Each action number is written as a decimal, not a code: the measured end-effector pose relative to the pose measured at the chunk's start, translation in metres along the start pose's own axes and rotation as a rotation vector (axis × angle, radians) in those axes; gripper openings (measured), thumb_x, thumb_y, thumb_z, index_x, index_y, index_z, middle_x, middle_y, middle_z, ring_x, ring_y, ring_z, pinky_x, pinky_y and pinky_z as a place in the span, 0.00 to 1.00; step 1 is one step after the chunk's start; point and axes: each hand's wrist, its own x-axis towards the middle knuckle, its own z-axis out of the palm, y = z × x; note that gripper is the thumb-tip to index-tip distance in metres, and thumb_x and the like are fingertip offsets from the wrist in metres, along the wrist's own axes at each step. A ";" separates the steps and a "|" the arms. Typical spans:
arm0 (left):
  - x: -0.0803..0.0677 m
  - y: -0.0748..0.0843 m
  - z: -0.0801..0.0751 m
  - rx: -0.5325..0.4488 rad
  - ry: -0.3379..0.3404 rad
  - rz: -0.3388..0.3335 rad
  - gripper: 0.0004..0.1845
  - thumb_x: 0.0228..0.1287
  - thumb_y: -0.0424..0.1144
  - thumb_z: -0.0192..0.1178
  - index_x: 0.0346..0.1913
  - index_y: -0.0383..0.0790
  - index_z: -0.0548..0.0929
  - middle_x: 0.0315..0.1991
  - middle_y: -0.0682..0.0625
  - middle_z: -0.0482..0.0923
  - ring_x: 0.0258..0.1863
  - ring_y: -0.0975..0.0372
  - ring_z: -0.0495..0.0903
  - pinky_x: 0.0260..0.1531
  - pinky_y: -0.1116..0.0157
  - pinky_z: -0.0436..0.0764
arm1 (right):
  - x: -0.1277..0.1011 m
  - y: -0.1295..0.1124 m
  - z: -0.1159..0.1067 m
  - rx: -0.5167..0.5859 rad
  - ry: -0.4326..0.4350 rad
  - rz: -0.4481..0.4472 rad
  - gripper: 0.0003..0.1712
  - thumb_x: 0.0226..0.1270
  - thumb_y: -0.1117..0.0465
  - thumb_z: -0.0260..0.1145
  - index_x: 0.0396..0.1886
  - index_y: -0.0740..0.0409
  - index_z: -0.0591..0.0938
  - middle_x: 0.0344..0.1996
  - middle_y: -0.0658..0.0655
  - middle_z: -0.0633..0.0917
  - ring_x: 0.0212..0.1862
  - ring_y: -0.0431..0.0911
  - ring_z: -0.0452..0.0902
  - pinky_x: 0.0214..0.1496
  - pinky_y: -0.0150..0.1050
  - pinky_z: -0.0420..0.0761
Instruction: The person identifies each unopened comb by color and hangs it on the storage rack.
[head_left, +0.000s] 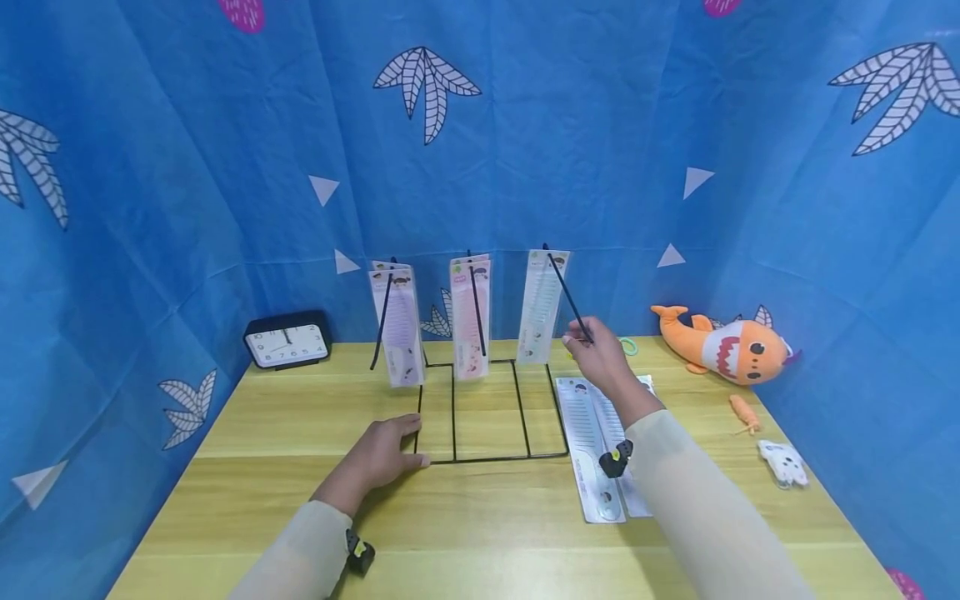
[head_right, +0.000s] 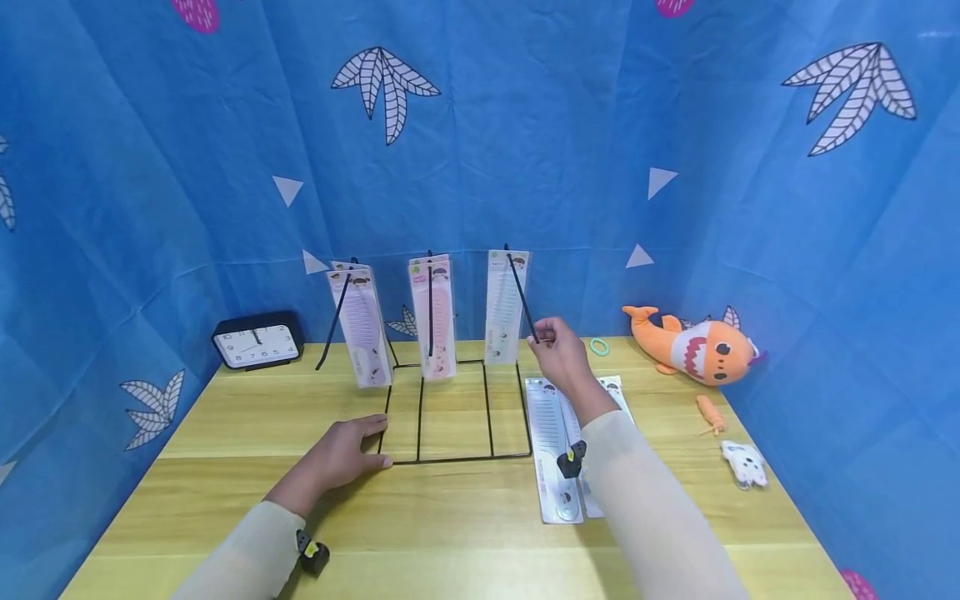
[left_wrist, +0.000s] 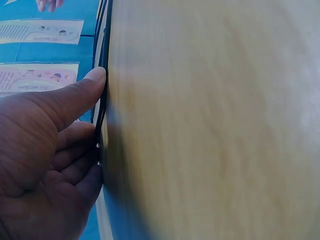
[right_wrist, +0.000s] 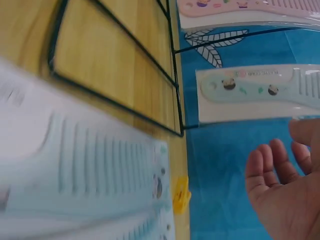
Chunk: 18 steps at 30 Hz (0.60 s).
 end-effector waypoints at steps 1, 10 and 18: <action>0.000 0.000 0.000 0.000 -0.001 0.000 0.38 0.68 0.44 0.78 0.76 0.33 0.78 0.81 0.43 0.72 0.83 0.42 0.66 0.84 0.43 0.67 | -0.003 0.001 -0.003 -0.036 -0.009 0.004 0.27 0.88 0.54 0.59 0.75 0.64 0.71 0.69 0.68 0.80 0.70 0.64 0.77 0.72 0.60 0.82; -0.002 0.000 0.000 0.012 0.014 -0.012 0.38 0.69 0.45 0.77 0.77 0.36 0.77 0.81 0.44 0.71 0.83 0.43 0.66 0.84 0.43 0.67 | -0.037 0.018 -0.046 -0.338 -0.065 0.089 0.35 0.79 0.53 0.71 0.76 0.64 0.71 0.71 0.71 0.78 0.71 0.67 0.76 0.70 0.63 0.85; 0.000 -0.001 0.003 0.006 0.011 0.014 0.38 0.69 0.44 0.77 0.77 0.34 0.77 0.81 0.44 0.71 0.83 0.43 0.66 0.84 0.43 0.67 | -0.079 0.051 -0.079 -0.528 -0.106 0.233 0.40 0.75 0.50 0.75 0.75 0.68 0.70 0.69 0.76 0.78 0.66 0.68 0.77 0.66 0.66 0.83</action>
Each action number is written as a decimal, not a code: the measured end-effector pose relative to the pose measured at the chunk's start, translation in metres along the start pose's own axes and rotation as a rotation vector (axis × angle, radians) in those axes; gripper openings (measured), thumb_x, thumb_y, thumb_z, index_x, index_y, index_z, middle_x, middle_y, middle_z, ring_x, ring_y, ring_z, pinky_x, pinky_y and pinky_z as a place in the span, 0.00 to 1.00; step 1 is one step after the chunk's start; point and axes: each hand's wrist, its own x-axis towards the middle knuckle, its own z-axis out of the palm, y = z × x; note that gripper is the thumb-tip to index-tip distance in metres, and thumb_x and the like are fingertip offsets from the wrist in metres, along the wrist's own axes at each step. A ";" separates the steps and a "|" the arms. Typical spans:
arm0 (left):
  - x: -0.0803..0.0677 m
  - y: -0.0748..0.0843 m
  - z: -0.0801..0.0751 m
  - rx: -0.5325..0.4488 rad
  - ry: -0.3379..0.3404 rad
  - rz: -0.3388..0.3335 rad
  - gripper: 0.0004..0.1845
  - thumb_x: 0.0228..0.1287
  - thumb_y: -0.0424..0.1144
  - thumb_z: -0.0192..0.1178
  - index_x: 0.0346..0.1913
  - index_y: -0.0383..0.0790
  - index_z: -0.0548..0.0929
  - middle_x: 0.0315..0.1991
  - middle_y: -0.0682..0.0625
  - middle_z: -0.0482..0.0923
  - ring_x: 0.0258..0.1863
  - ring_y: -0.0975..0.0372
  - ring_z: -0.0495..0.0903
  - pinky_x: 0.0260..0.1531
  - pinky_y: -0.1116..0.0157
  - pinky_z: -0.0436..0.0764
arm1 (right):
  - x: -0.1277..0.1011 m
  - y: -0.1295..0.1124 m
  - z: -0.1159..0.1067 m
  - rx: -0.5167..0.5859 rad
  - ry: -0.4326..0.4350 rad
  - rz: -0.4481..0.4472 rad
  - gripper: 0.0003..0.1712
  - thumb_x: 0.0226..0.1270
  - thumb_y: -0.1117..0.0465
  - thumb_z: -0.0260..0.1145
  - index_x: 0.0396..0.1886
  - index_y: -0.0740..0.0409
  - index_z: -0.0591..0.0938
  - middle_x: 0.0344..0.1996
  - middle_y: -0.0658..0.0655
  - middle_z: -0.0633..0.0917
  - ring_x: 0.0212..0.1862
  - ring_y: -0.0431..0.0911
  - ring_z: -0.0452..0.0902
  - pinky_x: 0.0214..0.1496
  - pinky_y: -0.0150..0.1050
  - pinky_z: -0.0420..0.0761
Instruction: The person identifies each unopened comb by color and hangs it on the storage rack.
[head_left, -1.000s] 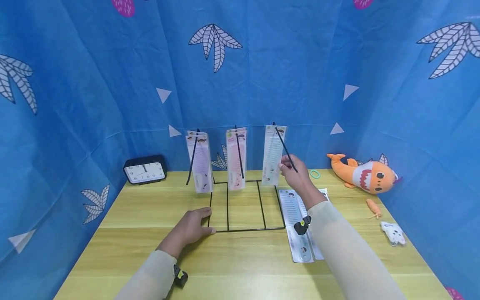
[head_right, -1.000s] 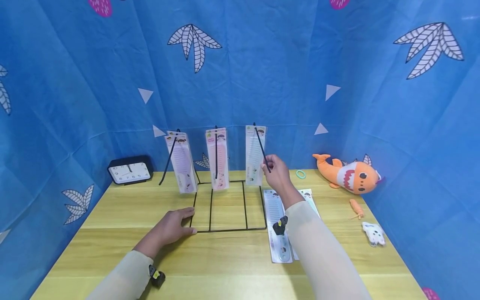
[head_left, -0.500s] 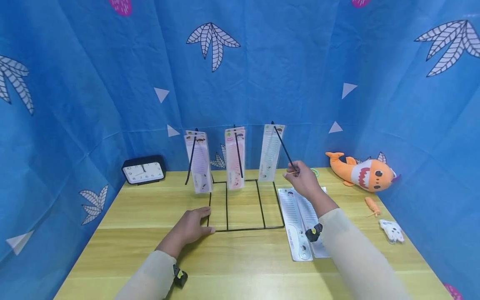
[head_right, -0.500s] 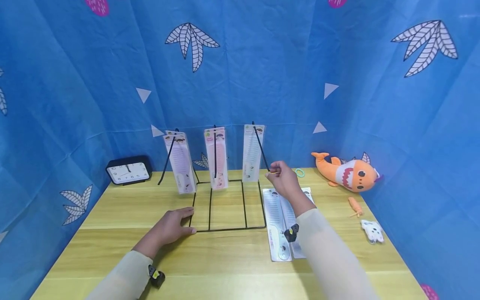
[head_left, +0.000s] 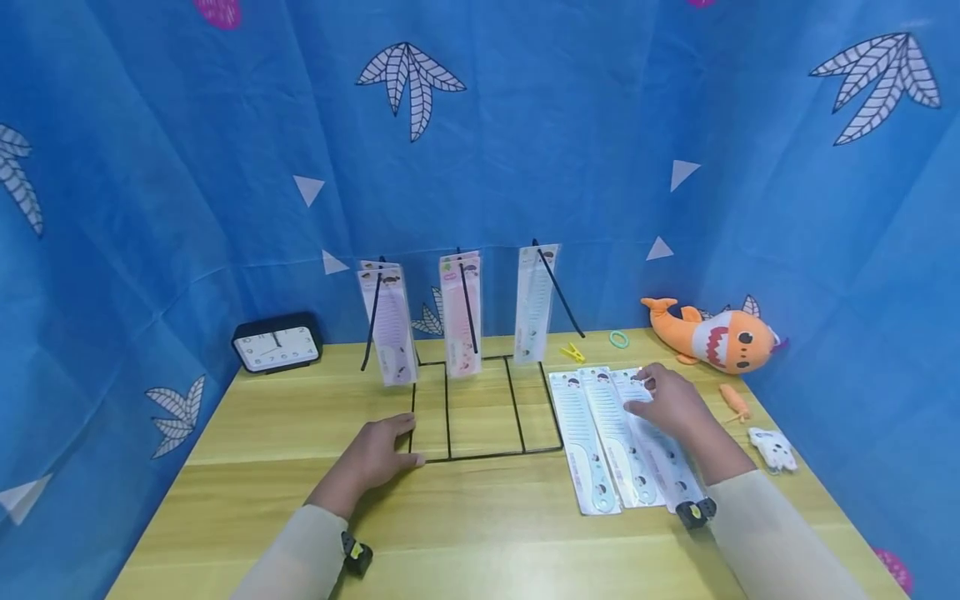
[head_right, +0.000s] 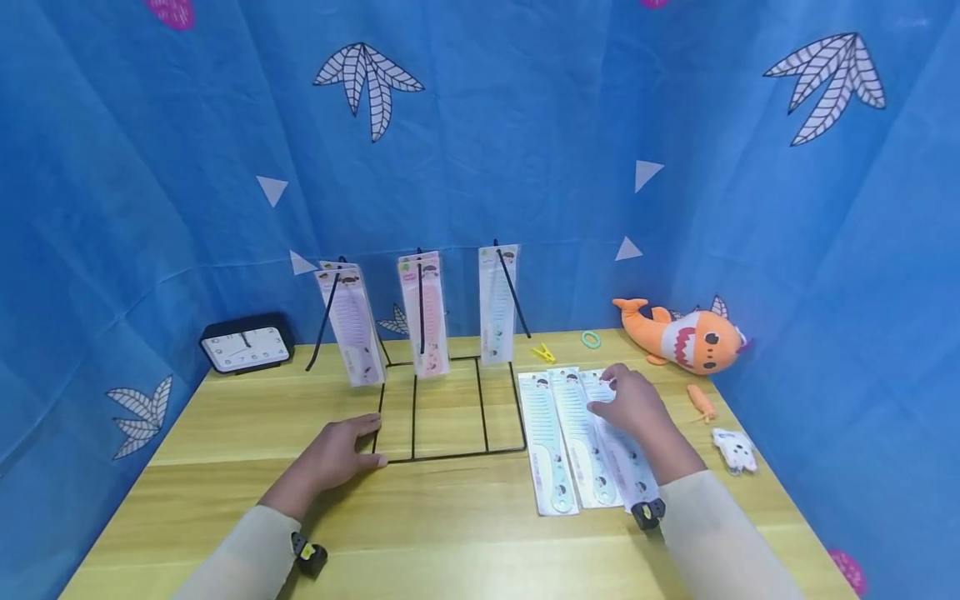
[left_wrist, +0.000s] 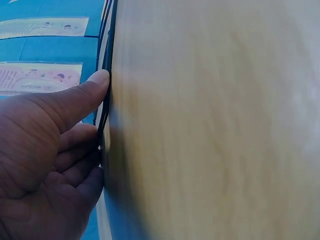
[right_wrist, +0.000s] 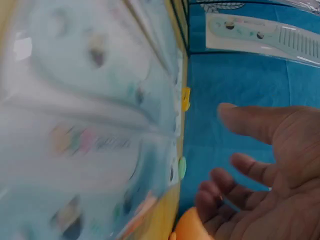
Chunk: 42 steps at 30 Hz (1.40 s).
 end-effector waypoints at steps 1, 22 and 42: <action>0.000 0.000 0.000 -0.003 0.000 -0.001 0.38 0.69 0.44 0.77 0.77 0.35 0.77 0.82 0.44 0.71 0.83 0.43 0.66 0.84 0.43 0.67 | -0.004 0.005 0.000 -0.013 -0.016 0.018 0.41 0.74 0.51 0.75 0.75 0.69 0.70 0.68 0.76 0.78 0.65 0.69 0.77 0.65 0.67 0.83; 0.002 -0.002 0.001 0.003 -0.002 0.001 0.37 0.69 0.44 0.77 0.76 0.33 0.77 0.81 0.45 0.72 0.83 0.44 0.67 0.83 0.44 0.68 | -0.029 0.035 0.003 -0.104 -0.170 0.202 0.44 0.68 0.53 0.78 0.70 0.77 0.69 0.52 0.75 0.82 0.47 0.62 0.81 0.49 0.58 0.87; 0.000 -0.002 0.001 0.009 0.001 0.000 0.37 0.69 0.44 0.77 0.77 0.34 0.77 0.81 0.45 0.72 0.83 0.44 0.67 0.83 0.44 0.68 | -0.029 0.043 0.003 -0.073 -0.188 0.253 0.31 0.76 0.55 0.72 0.60 0.76 0.73 0.41 0.66 0.80 0.43 0.58 0.79 0.41 0.46 0.82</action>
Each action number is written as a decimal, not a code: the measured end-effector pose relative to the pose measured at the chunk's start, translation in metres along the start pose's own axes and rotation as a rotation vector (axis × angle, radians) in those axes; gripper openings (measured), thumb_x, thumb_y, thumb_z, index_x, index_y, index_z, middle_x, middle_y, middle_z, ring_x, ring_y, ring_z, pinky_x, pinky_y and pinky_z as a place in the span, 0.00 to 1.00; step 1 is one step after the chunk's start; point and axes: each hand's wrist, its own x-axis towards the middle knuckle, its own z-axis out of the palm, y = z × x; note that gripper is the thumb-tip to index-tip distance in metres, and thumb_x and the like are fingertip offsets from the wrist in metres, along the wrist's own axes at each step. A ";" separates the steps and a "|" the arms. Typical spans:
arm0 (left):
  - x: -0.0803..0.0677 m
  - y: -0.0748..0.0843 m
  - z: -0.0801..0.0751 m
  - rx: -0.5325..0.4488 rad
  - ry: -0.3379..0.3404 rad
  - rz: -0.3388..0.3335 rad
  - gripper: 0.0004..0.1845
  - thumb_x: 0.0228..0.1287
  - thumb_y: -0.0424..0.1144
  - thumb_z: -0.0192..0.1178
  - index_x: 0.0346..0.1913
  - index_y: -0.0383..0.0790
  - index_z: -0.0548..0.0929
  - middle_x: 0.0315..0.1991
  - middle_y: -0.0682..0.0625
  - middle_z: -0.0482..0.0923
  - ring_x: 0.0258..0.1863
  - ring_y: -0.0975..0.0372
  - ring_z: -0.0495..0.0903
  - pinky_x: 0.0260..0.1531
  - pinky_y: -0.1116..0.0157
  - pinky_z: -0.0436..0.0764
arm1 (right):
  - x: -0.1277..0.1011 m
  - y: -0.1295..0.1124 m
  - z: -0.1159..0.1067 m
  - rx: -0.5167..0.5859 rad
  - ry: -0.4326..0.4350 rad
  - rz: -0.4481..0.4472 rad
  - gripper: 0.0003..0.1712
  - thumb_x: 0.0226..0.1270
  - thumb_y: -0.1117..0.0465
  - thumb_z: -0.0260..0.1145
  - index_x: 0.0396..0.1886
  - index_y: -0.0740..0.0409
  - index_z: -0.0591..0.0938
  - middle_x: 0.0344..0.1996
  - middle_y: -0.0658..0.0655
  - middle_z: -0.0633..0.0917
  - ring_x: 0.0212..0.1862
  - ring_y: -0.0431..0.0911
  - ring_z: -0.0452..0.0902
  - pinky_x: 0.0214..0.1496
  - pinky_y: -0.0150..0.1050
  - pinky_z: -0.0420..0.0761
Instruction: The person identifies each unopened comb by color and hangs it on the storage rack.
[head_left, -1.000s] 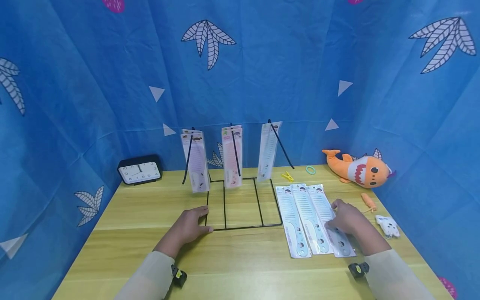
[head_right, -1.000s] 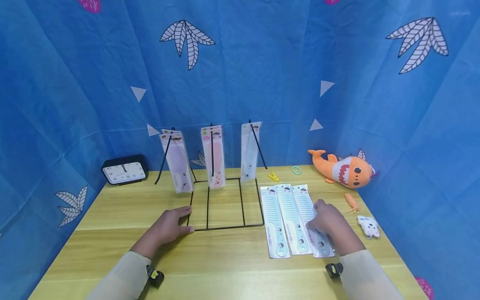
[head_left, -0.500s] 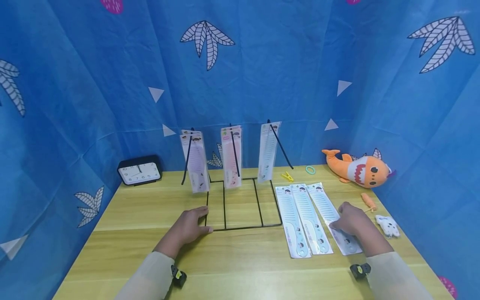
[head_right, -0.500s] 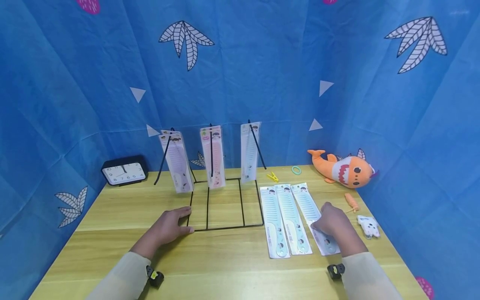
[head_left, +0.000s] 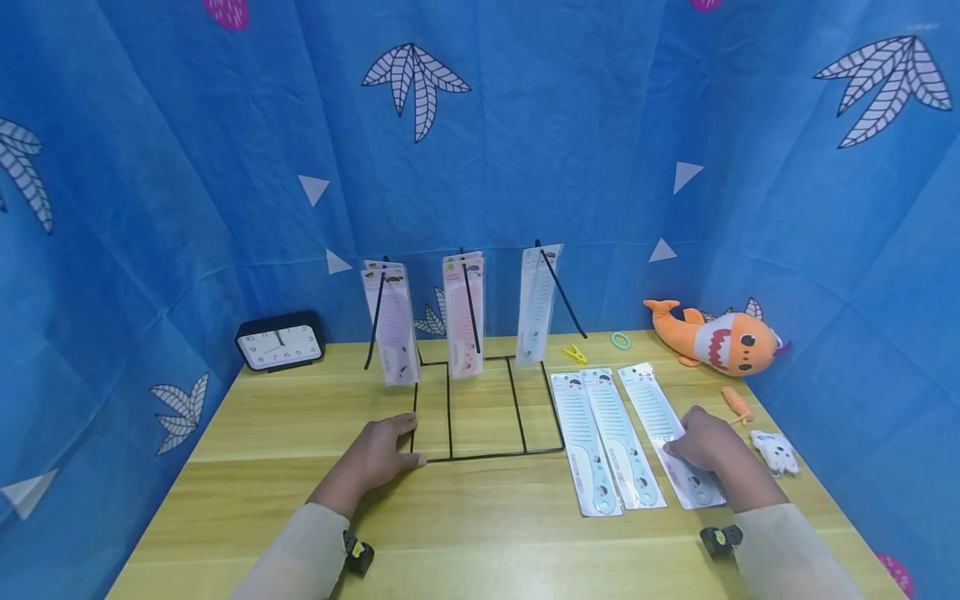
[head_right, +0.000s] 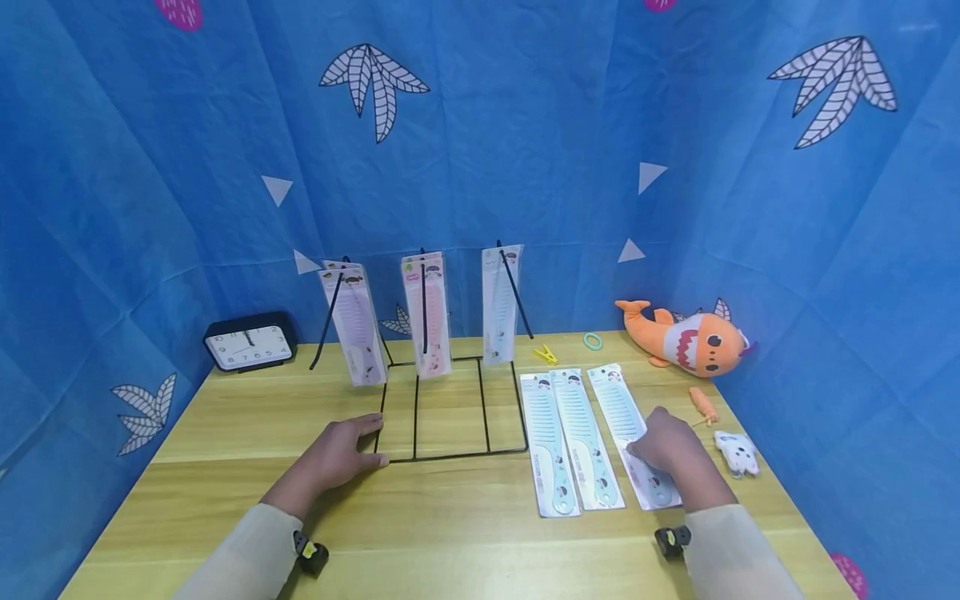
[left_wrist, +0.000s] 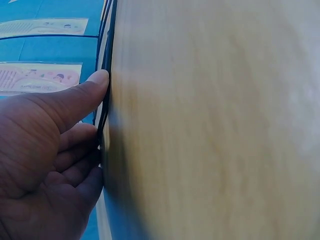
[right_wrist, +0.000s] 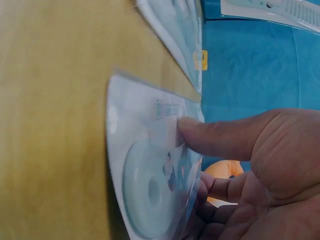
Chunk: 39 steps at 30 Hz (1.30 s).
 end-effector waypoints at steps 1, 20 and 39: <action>0.000 0.000 0.000 -0.003 0.000 -0.002 0.37 0.69 0.44 0.77 0.77 0.34 0.77 0.81 0.45 0.72 0.83 0.44 0.67 0.83 0.44 0.68 | 0.000 -0.001 -0.001 0.005 0.001 -0.001 0.29 0.76 0.55 0.70 0.61 0.75 0.73 0.41 0.66 0.80 0.44 0.57 0.79 0.41 0.46 0.82; -0.002 0.002 -0.002 -0.017 0.001 0.012 0.38 0.69 0.43 0.77 0.76 0.33 0.77 0.81 0.44 0.72 0.83 0.44 0.67 0.83 0.43 0.68 | -0.013 -0.003 -0.032 0.038 0.032 -0.096 0.23 0.84 0.66 0.49 0.71 0.75 0.70 0.57 0.74 0.81 0.51 0.61 0.78 0.46 0.49 0.85; -0.002 0.002 -0.002 -0.025 -0.014 -0.004 0.38 0.69 0.43 0.77 0.77 0.33 0.76 0.82 0.44 0.70 0.83 0.43 0.66 0.84 0.43 0.67 | -0.041 -0.036 -0.033 0.447 0.305 -0.535 0.07 0.88 0.66 0.57 0.57 0.63 0.73 0.66 0.71 0.80 0.64 0.69 0.84 0.52 0.45 0.96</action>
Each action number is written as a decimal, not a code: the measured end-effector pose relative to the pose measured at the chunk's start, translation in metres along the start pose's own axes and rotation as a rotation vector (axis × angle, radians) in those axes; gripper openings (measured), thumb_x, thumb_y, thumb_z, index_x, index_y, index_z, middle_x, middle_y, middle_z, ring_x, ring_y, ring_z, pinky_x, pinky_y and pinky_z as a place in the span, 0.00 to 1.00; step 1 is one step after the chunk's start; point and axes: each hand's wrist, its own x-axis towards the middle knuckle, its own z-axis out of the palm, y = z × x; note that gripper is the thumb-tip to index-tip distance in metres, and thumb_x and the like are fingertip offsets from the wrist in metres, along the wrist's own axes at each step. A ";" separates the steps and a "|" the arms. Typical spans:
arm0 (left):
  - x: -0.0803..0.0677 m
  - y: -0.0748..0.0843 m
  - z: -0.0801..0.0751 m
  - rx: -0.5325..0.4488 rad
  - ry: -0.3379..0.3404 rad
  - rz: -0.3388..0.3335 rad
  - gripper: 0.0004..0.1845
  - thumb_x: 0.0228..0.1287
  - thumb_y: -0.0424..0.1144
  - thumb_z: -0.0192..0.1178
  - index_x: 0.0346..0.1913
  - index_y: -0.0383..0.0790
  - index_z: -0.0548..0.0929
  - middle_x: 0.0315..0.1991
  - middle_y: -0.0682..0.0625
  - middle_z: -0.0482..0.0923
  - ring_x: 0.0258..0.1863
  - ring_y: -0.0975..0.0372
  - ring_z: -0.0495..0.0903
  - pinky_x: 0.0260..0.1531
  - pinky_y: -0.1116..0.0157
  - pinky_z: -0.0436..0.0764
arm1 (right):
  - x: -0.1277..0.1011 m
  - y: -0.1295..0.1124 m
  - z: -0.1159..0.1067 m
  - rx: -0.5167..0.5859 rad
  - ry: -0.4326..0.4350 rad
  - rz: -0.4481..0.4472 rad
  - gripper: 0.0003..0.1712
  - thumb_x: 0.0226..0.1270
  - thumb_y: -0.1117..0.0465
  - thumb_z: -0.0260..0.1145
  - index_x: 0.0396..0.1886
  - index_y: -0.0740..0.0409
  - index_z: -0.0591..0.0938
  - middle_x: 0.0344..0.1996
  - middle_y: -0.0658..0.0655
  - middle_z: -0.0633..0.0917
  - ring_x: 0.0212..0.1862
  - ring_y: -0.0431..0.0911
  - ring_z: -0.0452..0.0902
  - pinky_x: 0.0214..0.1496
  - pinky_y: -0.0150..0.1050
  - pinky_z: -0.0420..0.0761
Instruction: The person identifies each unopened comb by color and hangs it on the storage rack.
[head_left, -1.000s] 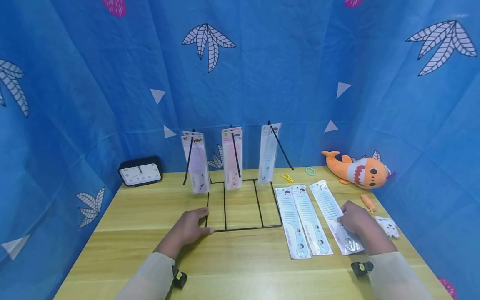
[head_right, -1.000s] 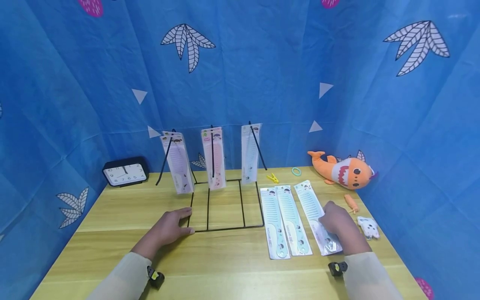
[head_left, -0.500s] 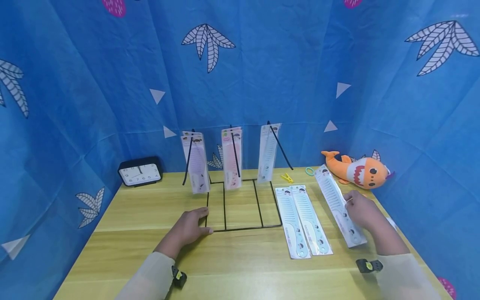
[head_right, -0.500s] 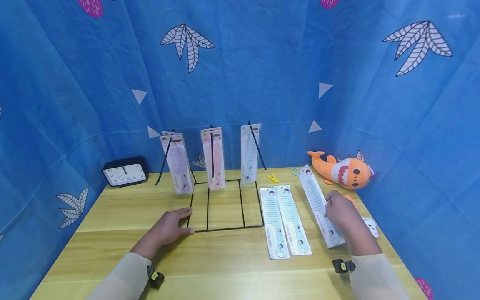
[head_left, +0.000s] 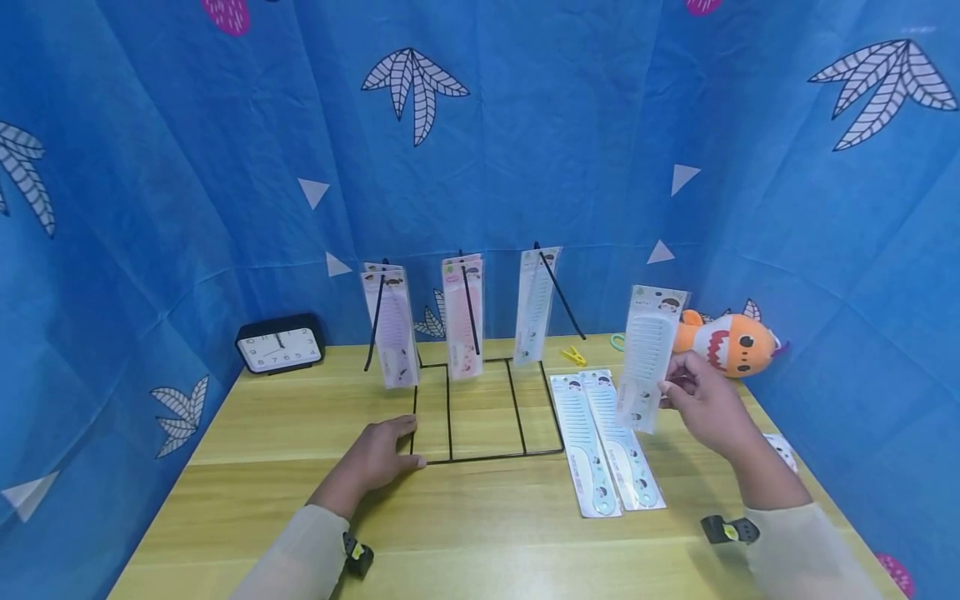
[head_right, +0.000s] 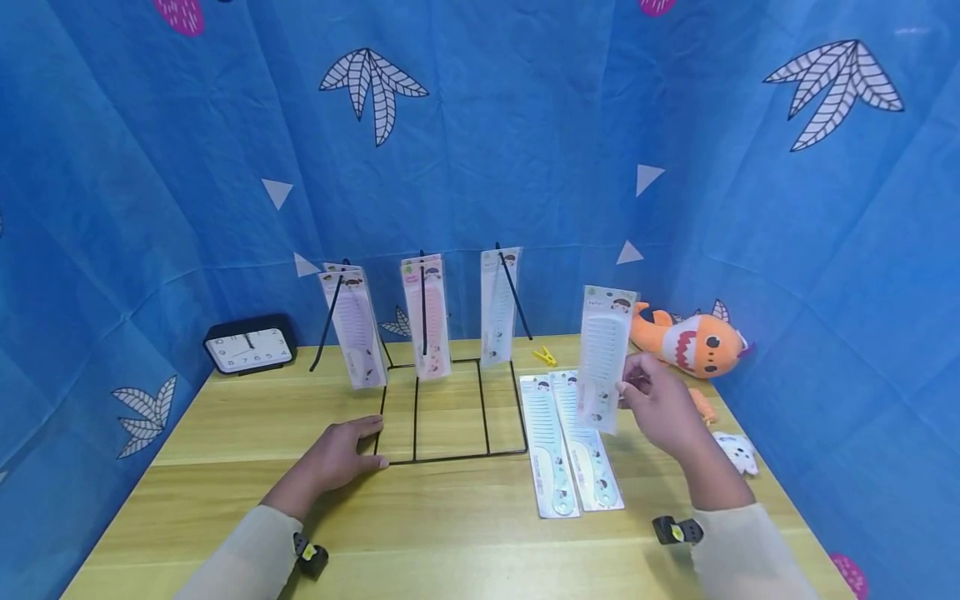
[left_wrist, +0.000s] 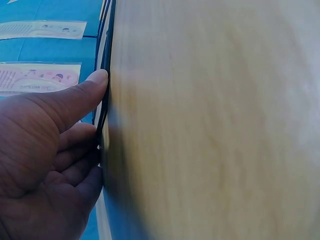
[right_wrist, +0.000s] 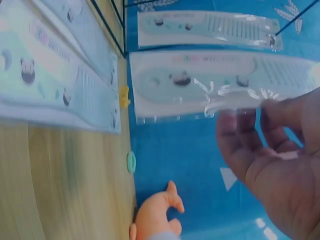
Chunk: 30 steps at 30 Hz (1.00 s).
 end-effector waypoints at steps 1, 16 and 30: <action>0.000 0.000 0.000 0.001 0.001 0.000 0.38 0.69 0.43 0.77 0.77 0.33 0.76 0.82 0.44 0.70 0.83 0.43 0.66 0.84 0.43 0.67 | -0.001 -0.001 0.002 0.023 -0.016 -0.013 0.07 0.88 0.67 0.57 0.58 0.63 0.73 0.66 0.71 0.81 0.64 0.68 0.84 0.51 0.43 0.95; 0.001 -0.001 0.001 0.006 0.006 0.003 0.38 0.69 0.44 0.77 0.77 0.34 0.76 0.82 0.45 0.70 0.83 0.44 0.66 0.84 0.43 0.67 | -0.023 -0.035 0.033 0.196 -0.232 -0.196 0.19 0.82 0.72 0.62 0.67 0.60 0.77 0.65 0.67 0.83 0.59 0.58 0.89 0.55 0.45 0.95; 0.001 -0.003 0.002 0.011 0.014 0.011 0.39 0.68 0.44 0.78 0.77 0.33 0.76 0.81 0.44 0.71 0.83 0.43 0.67 0.84 0.43 0.68 | -0.021 -0.039 0.057 0.193 -0.261 -0.232 0.09 0.80 0.73 0.62 0.51 0.58 0.79 0.61 0.64 0.85 0.60 0.58 0.86 0.49 0.39 0.94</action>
